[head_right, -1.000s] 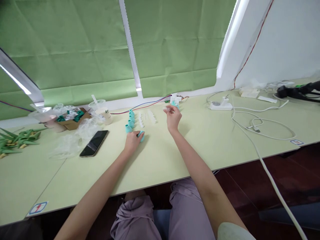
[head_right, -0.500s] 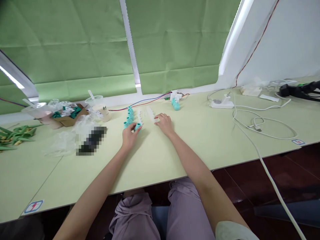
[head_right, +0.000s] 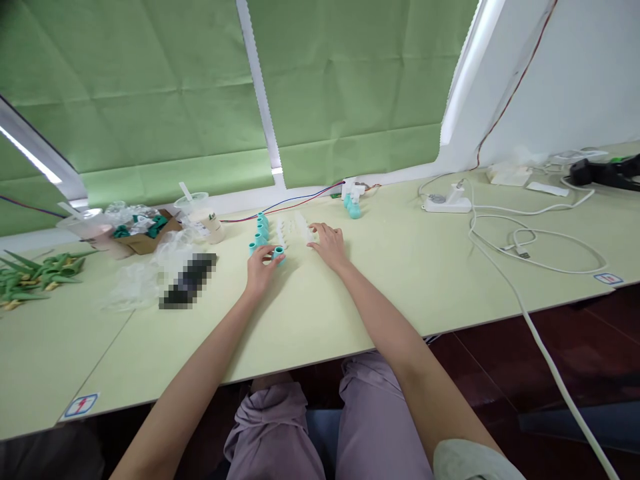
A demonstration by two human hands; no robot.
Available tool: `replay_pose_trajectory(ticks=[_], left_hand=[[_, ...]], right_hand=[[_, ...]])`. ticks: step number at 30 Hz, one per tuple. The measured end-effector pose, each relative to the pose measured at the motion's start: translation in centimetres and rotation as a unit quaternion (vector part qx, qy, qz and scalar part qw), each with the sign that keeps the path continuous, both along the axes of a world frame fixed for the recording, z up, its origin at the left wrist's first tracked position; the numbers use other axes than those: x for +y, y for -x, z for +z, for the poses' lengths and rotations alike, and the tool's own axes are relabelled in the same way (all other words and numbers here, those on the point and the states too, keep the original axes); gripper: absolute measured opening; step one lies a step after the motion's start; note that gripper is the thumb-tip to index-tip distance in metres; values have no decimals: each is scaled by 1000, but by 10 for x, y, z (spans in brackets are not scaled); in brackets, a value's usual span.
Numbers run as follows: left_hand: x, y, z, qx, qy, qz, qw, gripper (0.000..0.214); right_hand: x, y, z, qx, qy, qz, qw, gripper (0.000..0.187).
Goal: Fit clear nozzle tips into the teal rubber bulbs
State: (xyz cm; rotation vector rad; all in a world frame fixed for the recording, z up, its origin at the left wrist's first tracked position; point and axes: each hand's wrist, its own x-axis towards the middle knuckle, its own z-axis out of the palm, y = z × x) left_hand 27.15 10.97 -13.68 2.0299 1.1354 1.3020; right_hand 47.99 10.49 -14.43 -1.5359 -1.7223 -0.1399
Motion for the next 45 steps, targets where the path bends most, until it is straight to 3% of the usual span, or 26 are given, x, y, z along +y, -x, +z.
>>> replay_pose_trajectory(ticks=[4,9,12,15,18,21,27,32,45], left_hand=[[-2,-1,2,-3,9,-5,1000,26],[-4,-2,3,-31,32,-29,999,30],[-5,-2,2,-31,35,-36,998,29],[-5,-1,7,-9,5,-20,1000,26],[-1,7,18,13,-48,62,997,25],[8,27,33,49,-35,112,992,29],[26,70,40,207,61,83,973,32],[31,82,35,207,116,49,970,41],[35,92,36,211,118,16,970,46]], right_hand=[[-13,11,12,4,-26,16,1000,26],[-24,34,16,14,44,178,983,27],[-24,42,12,43,81,228,969,30],[-23,42,8,55,82,219,971,32],[-22,40,6,36,64,196,978,31],[-21,37,5,11,61,180,982,25],[-20,35,3,-29,49,164,985,20],[-20,35,2,-47,42,160,985,19],[-19,28,4,-20,20,126,992,19]])
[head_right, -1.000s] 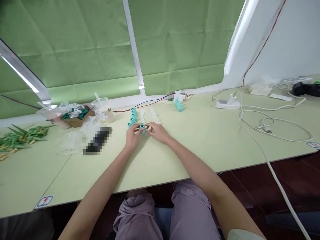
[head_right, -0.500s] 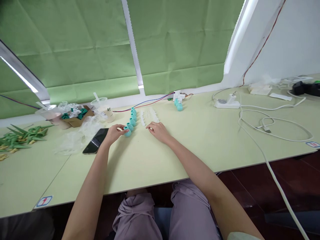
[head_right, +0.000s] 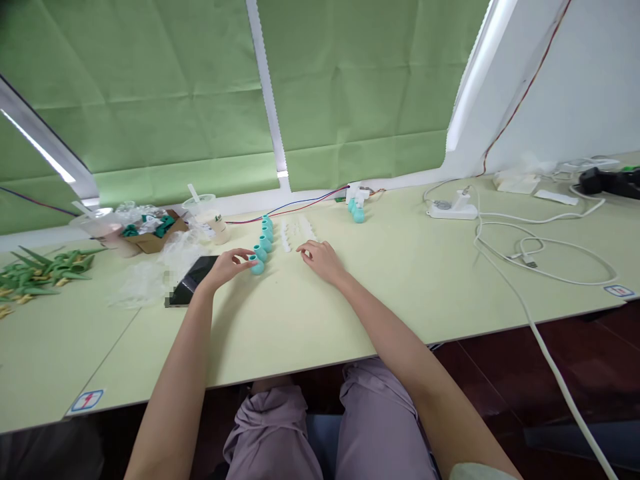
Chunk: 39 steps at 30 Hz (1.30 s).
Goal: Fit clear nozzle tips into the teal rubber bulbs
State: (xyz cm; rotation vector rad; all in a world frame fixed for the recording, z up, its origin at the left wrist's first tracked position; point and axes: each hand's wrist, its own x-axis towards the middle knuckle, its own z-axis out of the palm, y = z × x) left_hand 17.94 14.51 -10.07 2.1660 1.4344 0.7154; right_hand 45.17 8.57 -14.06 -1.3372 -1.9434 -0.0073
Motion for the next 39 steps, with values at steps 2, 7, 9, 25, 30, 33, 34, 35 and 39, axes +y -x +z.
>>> replay_pose_trajectory(ticks=[2,7,9,25,30,33,34,35,39], left_hand=[[1,4,0,-39,-26,46,998,43],[1,7,-5,-105,-127,246,955,40],[-1,3,-8,-103,-130,277,946,39],[2,-5,-17,-44,-128,271,953,37],[1,-6,-18,-37,-129,261,956,37],[2,-5,-18,-38,-133,258,956,38],[2,-4,-18,-37,-134,258,956,38],[3,-4,-18,-37,-135,257,956,38],[5,-4,-17,-39,-136,255,957,37]], right_hand=[[3,-7,1,24,-20,-40,999,20],[25,-52,6,179,-94,-240,950,30],[37,-78,9,211,-88,-337,914,35],[82,-141,17,-85,0,-374,924,26],[84,-135,22,-109,-57,-413,902,34],[92,-136,23,-125,-54,-391,910,44],[95,-137,22,-132,-39,-371,918,42],[98,-138,21,-141,-24,-350,926,38],[106,-138,9,-172,-6,-289,942,27]])
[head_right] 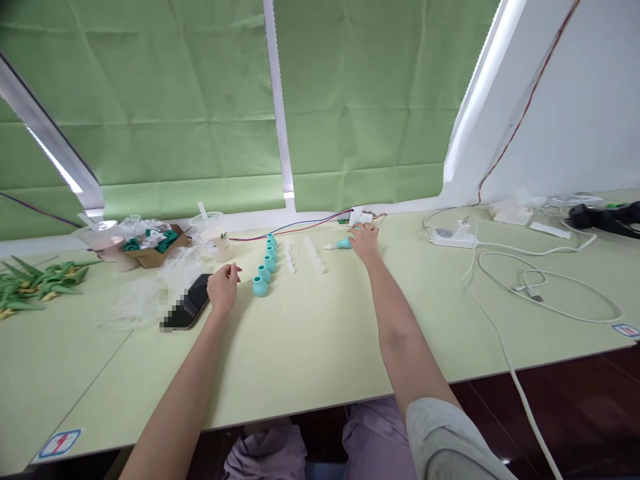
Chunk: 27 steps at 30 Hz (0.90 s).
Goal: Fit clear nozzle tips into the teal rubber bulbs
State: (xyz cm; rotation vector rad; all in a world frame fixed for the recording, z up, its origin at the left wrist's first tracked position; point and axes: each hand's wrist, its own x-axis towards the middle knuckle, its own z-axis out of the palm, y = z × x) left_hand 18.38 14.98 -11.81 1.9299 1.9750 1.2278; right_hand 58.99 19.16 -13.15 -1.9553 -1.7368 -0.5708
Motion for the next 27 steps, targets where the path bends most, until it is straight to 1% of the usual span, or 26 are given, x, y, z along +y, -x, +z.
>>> replay_pose_trajectory(ticks=[4,6,8,12,13,15,16,17,18,19,21,22,23,24,25,26,27], left_hand=[[1,-2,0,10,-2,-3,1000,38],[2,-2,0,15,-4,-3,1000,38],[2,-2,0,17,-7,-1,1000,38],[2,-3,1,7,-28,0,1000,40],[1,-4,3,3,-41,1,999,40],[-5,-7,9,-3,-80,0,997,39],[-9,-11,13,-5,-105,-6,994,37],[-15,-15,17,-6,-132,-20,991,35],[-21,-21,22,-5,-157,-44,987,33],[-28,-27,26,-1,-176,-79,981,32],[-43,-44,30,26,-182,-180,966,36],[-49,-52,30,45,-166,-237,956,42],[-55,-61,29,60,-137,-292,945,47],[-58,-68,26,66,-97,-339,934,50],[-60,-74,22,64,-50,-376,923,50],[-61,-79,17,57,-6,-401,914,50],[-60,-81,13,47,30,-411,910,50]], right_hand=[[2,9,-12,-27,58,70,995,35],[3,14,-16,-35,87,93,991,34],[3,18,-17,-37,93,96,990,29],[1,25,-11,-18,62,81,995,20],[-1,28,-7,8,45,81,996,19],[-7,38,3,111,-14,93,989,24],[-12,46,9,182,-50,107,976,28],[-19,55,14,260,-84,130,953,33],[-27,66,19,334,-104,165,922,38],[-37,79,22,398,-109,206,887,41],[-60,108,24,500,-61,313,805,43],[-73,122,22,533,-24,360,766,43],[-86,135,20,553,8,391,736,42],[-97,146,17,561,36,413,717,40],[-107,155,13,559,50,425,710,38],[-114,162,11,543,58,429,719,35],[-119,165,9,524,59,424,737,32]])
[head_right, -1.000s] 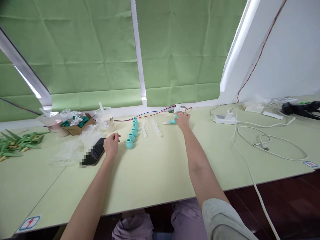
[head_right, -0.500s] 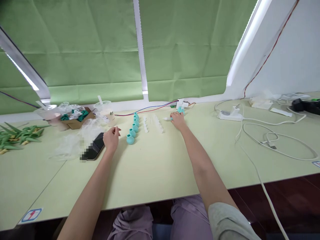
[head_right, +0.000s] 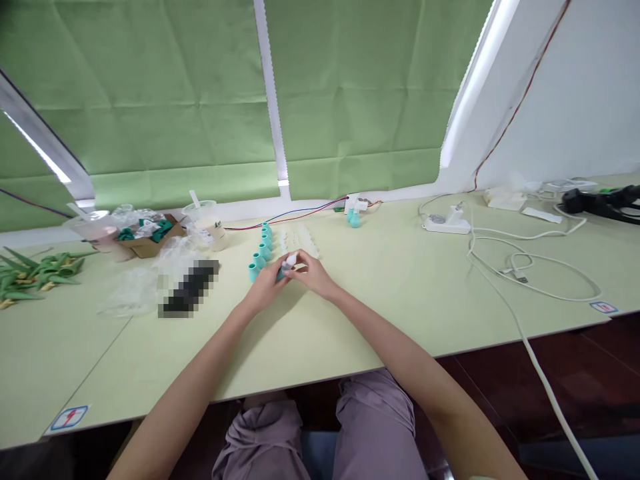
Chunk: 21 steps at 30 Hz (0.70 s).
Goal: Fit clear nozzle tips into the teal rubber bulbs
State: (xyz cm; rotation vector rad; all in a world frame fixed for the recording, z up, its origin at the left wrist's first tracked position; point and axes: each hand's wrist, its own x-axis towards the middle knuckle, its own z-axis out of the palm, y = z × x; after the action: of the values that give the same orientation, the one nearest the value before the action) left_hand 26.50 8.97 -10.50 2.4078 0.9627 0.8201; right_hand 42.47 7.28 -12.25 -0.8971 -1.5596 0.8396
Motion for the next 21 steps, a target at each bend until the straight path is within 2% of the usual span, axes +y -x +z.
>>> replay_pose_trajectory(ticks=[2,4,8,13,17,21], left_hand=[[4,-1,-6,7,41,15,999,50],[7,2,-9,19,44,39,998,49],[2,3,-8,66,14,32,997,46],[-8,-5,-5,89,10,39,995,37],[-9,-9,-3,113,-12,77,991,27],[-14,-7,0,104,-22,132,986,27]], right_hand=[[-3,0,-1,-32,-12,-49,998,28],[-1,-6,2,-35,-9,-77,996,31],[2,-18,5,-30,11,-25,999,30],[0,-21,5,-30,5,-46,998,24],[-2,-17,4,-53,-56,-120,990,15],[-6,-20,8,-29,-141,-213,966,11]])
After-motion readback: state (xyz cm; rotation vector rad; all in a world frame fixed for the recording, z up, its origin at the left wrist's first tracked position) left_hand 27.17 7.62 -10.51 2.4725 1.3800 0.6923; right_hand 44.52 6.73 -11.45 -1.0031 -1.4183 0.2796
